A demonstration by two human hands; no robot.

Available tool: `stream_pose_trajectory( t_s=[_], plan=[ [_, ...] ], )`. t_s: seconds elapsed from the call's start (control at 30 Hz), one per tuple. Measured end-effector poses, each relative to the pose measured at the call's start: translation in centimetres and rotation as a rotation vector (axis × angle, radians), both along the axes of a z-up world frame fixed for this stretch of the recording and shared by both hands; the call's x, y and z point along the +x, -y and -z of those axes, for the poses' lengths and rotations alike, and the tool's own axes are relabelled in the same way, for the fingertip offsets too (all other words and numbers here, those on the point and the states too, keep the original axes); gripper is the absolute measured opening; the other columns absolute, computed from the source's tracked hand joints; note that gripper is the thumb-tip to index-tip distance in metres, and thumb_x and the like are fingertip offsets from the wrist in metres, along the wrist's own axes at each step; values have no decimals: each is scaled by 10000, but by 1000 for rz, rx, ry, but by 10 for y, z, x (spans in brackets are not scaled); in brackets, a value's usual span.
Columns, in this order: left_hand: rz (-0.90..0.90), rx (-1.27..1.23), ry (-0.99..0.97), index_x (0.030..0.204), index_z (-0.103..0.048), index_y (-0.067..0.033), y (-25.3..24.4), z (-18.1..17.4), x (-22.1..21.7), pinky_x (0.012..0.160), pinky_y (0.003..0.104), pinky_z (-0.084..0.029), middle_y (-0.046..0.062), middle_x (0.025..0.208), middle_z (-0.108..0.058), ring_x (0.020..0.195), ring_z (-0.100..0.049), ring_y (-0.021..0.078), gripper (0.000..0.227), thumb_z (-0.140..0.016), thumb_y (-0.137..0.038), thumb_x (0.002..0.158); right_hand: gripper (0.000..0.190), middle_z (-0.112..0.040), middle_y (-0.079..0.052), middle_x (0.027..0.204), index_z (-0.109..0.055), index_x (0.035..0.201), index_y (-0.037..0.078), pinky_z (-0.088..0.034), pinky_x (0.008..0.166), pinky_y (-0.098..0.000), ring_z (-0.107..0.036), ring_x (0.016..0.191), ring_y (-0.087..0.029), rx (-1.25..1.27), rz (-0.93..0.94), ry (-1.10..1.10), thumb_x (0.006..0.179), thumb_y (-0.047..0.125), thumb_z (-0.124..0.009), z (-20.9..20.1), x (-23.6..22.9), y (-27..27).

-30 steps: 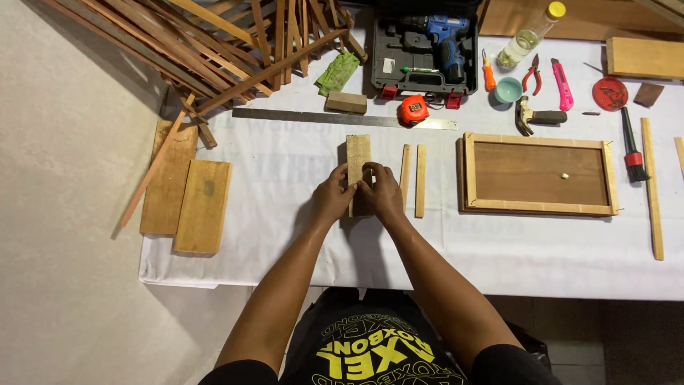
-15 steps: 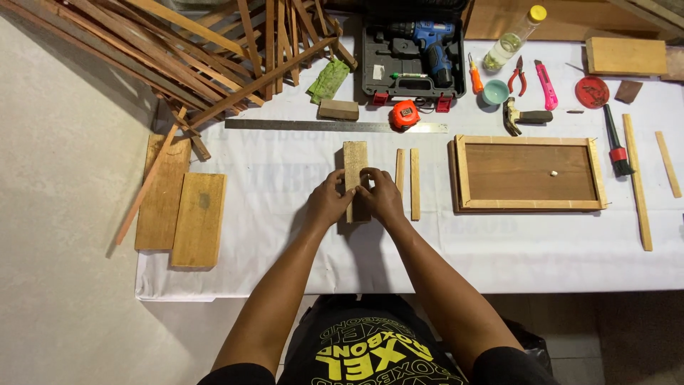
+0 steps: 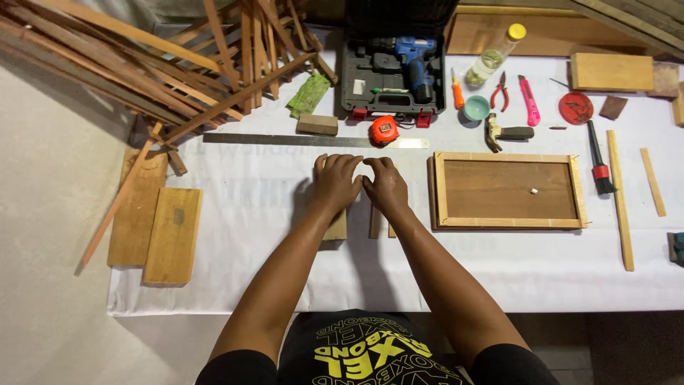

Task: The person aligns small wooden strips against a wooden block on the workbench, rubbing and pressing the pieces together by hand, then picks up thin strips and fits them along the edge of a wooden frame on the table.

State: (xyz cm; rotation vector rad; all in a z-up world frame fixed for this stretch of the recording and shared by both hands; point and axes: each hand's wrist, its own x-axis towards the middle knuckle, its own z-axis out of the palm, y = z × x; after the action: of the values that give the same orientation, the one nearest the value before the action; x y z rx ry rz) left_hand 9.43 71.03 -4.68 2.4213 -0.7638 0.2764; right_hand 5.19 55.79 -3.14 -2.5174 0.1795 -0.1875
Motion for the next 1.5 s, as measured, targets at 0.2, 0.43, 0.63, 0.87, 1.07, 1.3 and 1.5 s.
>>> stream_pose_trajectory(
  t_s=[0.2,0.43,0.63,0.87,1.07,1.3,1.5],
  plan=[
    [-2,134,-251,1234,-716,-134,56,7,-12,910,492,-487,96,1057,-728,970,-707,299,347,-689,-283,922,347,-671,-132,1150,-674,1208,156,-562,780,-481,-690,928,-376,-37,54,-125,875,231,-734,16,-14,53],
    [-19,256,-396,977,-744,-87,87,48,-32,745,477,-587,136,923,-734,841,-731,356,205,-612,-244,984,184,-710,-144,1042,-710,1105,147,-569,795,-480,-705,902,-374,-56,92,-241,960,256,-680,39,-38,64],
    [-31,206,-436,994,-746,-69,96,31,-43,706,490,-583,146,901,-737,806,-734,356,187,-591,-165,955,278,-720,-165,1068,-694,1177,110,-573,824,-452,-722,929,-355,80,107,-111,901,150,-683,59,-45,71],
    [-209,-194,-659,1183,-732,-109,99,37,-45,783,438,-594,154,974,-774,894,-755,325,293,-661,-219,921,362,-751,-131,1116,-644,1277,81,-591,817,-346,-738,923,-210,537,295,-219,915,87,-642,42,-40,65],
    [-313,-354,-646,1167,-721,-116,70,15,-31,750,406,-603,122,966,-790,875,-766,294,298,-702,-224,890,319,-748,-104,1126,-679,1262,42,-591,794,-293,-729,918,-159,707,182,-12,947,63,-633,50,-24,41],
    [-295,-613,-853,1221,-668,-110,0,46,-3,620,332,-605,83,895,-803,712,-756,153,306,-644,-204,931,306,-702,-71,1147,-668,1235,12,-591,767,-271,-727,887,-136,875,86,-20,933,50,-700,45,-8,-23],
    [-381,-424,-861,1181,-713,-117,-45,34,-11,666,334,-611,73,921,-802,713,-768,192,303,-684,-172,885,340,-693,-75,1194,-693,1251,72,-601,808,-309,-730,947,-177,587,140,-55,912,51,-707,27,-19,-71]
  ],
)
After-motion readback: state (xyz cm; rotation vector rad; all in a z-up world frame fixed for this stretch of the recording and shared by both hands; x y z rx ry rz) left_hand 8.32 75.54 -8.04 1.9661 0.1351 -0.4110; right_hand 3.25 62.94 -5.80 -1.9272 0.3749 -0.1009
